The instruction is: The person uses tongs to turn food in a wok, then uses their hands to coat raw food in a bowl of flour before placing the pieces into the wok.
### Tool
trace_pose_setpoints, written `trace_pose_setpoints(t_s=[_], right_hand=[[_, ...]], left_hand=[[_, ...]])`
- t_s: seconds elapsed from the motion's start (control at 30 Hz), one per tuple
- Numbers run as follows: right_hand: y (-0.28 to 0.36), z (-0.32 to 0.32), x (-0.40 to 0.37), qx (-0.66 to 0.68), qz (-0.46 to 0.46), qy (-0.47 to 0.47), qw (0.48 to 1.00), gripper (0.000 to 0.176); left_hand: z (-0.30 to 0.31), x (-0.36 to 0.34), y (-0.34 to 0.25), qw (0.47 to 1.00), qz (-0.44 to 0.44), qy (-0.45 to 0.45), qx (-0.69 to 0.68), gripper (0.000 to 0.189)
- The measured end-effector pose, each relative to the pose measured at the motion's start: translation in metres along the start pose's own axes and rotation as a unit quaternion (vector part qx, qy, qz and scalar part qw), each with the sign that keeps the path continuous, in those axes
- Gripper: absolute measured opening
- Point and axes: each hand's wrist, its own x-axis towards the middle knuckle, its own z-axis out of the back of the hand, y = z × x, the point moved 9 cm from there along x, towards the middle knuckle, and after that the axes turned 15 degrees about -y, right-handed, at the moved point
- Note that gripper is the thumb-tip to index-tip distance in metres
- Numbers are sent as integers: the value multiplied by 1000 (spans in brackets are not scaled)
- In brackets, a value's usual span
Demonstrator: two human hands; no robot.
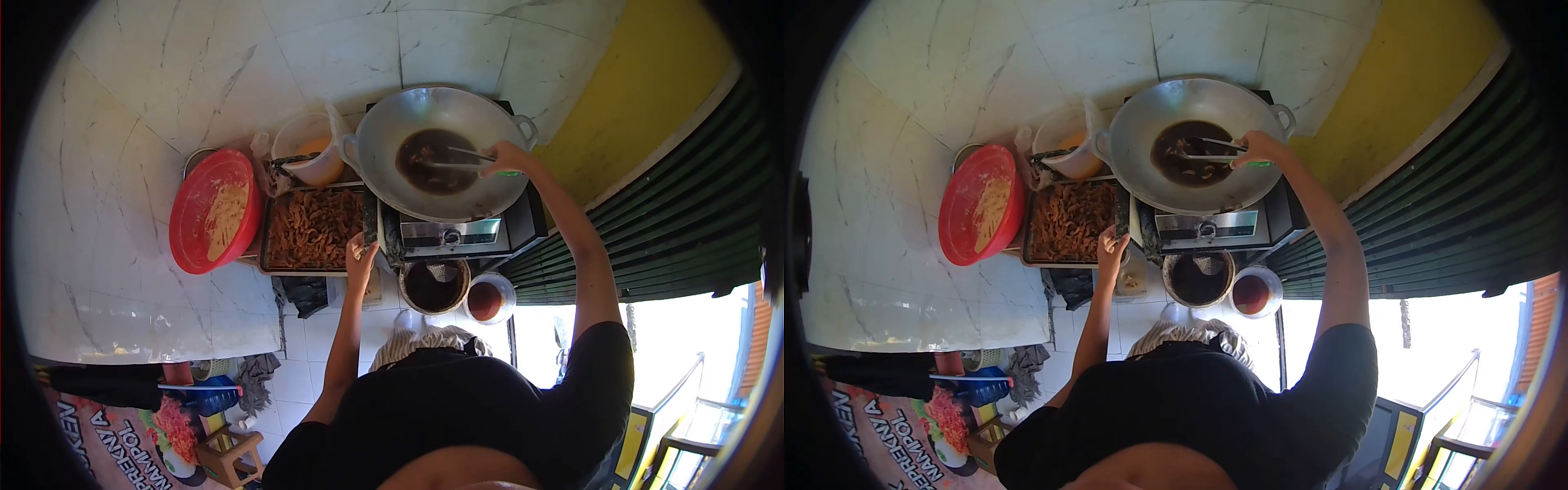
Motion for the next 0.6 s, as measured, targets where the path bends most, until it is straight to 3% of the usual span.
trace_pose_setpoints(t_s=[0.07,0.17,0.6], right_hand=[[0,-4,-2,-4,-15,17,1000,53],[3,-7,0,39,34,-36,998,50],[29,6,-41,-37,63,30,997,47]], left_hand=[[1,0,0,1000,-3,-5,-5,49],[0,-3,-5,1000,-1,-2,6,49],[-2,0,-1,1000,-11,24,-7,48]])
